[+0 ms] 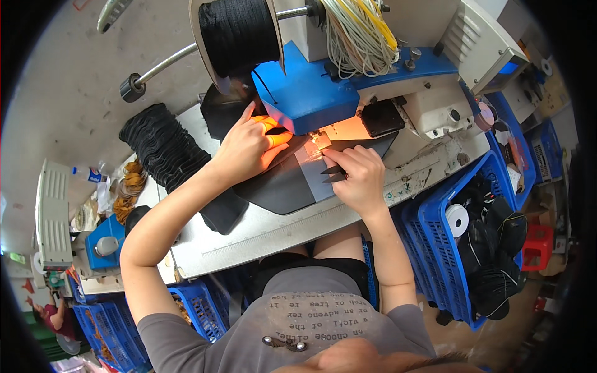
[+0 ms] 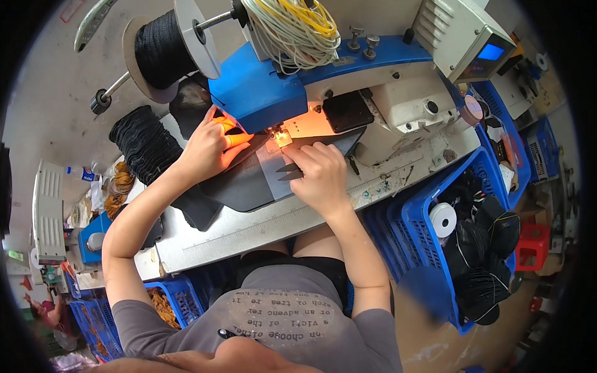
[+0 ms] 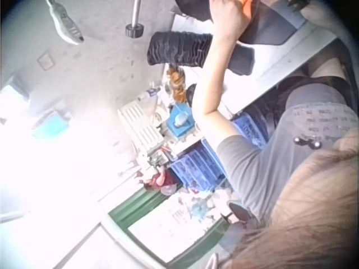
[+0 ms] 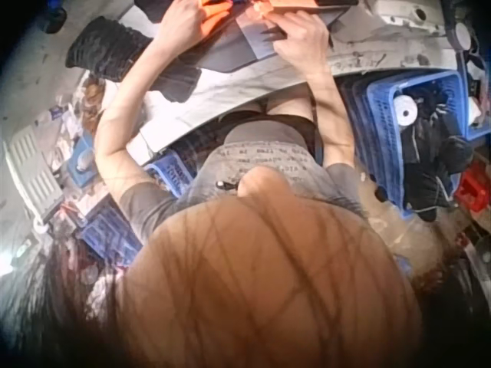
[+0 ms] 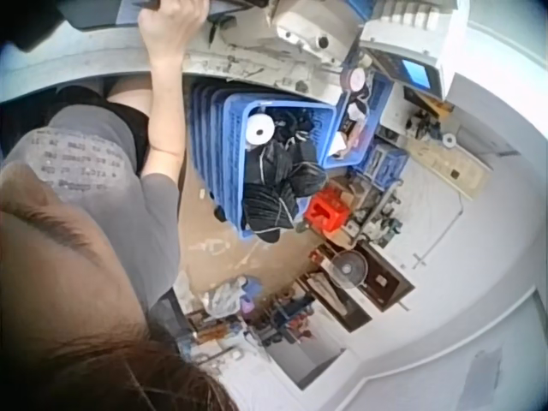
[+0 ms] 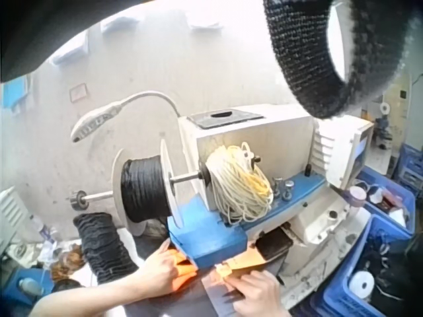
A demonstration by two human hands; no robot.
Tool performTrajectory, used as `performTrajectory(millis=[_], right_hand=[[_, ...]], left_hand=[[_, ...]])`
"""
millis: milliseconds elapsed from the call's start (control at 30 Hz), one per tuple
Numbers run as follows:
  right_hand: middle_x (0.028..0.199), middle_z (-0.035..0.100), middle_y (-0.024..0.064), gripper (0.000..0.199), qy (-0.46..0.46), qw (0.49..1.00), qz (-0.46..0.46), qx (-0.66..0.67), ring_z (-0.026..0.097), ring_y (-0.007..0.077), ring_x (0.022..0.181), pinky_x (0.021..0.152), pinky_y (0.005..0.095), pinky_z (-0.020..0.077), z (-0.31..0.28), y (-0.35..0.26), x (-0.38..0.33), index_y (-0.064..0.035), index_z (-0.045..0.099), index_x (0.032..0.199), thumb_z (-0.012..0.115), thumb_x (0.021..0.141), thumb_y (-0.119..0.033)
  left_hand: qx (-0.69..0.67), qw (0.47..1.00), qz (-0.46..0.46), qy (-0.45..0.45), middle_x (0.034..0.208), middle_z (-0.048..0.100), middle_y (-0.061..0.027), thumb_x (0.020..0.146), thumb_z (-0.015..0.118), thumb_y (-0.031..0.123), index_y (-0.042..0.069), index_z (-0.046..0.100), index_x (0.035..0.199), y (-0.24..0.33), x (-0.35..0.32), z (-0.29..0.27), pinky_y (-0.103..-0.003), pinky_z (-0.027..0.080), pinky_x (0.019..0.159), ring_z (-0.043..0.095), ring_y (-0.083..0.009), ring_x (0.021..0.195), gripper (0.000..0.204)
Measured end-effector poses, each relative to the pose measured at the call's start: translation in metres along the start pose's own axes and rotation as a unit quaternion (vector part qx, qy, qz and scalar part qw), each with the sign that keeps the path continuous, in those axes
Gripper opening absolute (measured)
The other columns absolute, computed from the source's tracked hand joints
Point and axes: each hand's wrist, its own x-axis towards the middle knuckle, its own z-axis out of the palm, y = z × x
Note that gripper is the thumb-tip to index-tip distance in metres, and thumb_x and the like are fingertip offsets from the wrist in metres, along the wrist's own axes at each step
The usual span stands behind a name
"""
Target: The person loads a spool of black thread onto a sewing machine and then sews black fabric pieces, likely face masks, using the machine. They guide the fabric under the needle, cut threads with scissors, and stack the finished pieces on the table.
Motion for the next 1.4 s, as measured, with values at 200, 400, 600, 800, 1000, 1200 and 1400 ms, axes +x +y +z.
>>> performTrajectory(millis=[200,400,600,800,1000,1200,1400], right_hand=[[0.061,0.057,0.0036,0.013,0.005,1.000,0.002,0.005,0.051,0.0218,0.057,0.055,0.0342,0.0354,0.000,0.000,0.000,-0.0051,0.072,0.081,0.072,0.068,-0.006],[0.060,0.056,0.0029,0.016,0.012,1.000,0.006,0.013,0.050,0.0217,0.057,0.055,0.0341,0.0349,0.001,-0.001,0.000,-0.0054,0.072,0.081,0.068,0.065,-0.002],[0.064,0.057,0.0012,0.032,0.004,1.000,0.012,0.012,0.052,0.0221,0.061,0.058,0.0349,0.0375,-0.001,0.002,-0.003,-0.0085,0.071,0.084,0.059,0.055,-0.001],[0.072,0.062,-0.0016,0.047,-0.035,0.999,-0.013,-0.012,0.054,0.0198,0.066,0.060,0.0332,0.0400,-0.008,0.002,-0.005,-0.0141,0.075,0.095,0.060,0.052,-0.004],[0.071,0.061,-0.0025,0.047,-0.040,0.999,-0.021,-0.015,0.053,0.0191,0.065,0.059,0.0329,0.0394,-0.006,0.004,-0.006,-0.0158,0.076,0.094,0.060,0.051,-0.005],[0.066,0.056,-0.0015,0.048,-0.029,0.999,-0.024,-0.009,0.051,0.0198,0.064,0.058,0.0333,0.0376,-0.003,0.005,-0.006,-0.0151,0.076,0.094,0.059,0.049,-0.006],[0.062,0.052,0.0002,0.047,-0.020,0.999,-0.024,-0.007,0.049,0.0214,0.060,0.055,0.0342,0.0356,-0.005,0.005,-0.005,-0.0131,0.076,0.091,0.059,0.048,-0.005]], left_hand=[[0.026,0.998,-0.058,-0.025,0.084,0.062,-0.0151,0.083,0.068,0.020,0.008,0.073,0.101,0.012,0.002,0.007,-0.049,0.034,0.110,0.061,-0.0313,0.087,0.023],[0.015,0.993,-0.113,-0.005,0.097,0.061,-0.0171,0.084,0.064,0.014,0.001,0.068,0.104,0.045,0.003,0.006,-0.045,0.045,0.096,0.059,-0.0345,0.091,0.024],[-0.078,0.986,-0.149,-0.007,0.106,0.057,-0.0219,0.080,0.059,-0.001,-0.003,0.058,0.108,0.062,-0.004,-0.003,-0.046,0.047,0.082,0.056,-0.0403,0.095,0.028],[-0.038,0.992,-0.046,-0.110,0.107,0.057,-0.0229,0.080,0.057,0.002,-0.003,0.061,0.113,0.061,-0.007,-0.018,-0.049,0.041,0.100,0.056,-0.0385,0.101,0.033],[0.066,0.976,0.007,-0.208,0.111,0.058,-0.0195,0.087,0.055,0.015,0.000,0.059,0.123,0.050,0.004,-0.031,-0.056,0.032,0.106,0.057,-0.0351,0.106,0.039],[0.140,0.986,0.031,-0.085,0.107,0.060,-0.0160,0.090,0.058,0.029,0.006,0.059,0.126,0.038,0.001,-0.026,-0.045,0.039,0.095,0.056,-0.0341,0.107,0.042],[0.154,0.981,-0.013,-0.113,0.094,0.064,-0.0162,0.088,0.062,0.036,0.010,0.067,0.114,0.023,0.003,-0.019,-0.039,0.041,0.081,0.060,-0.0310,0.092,0.037]])
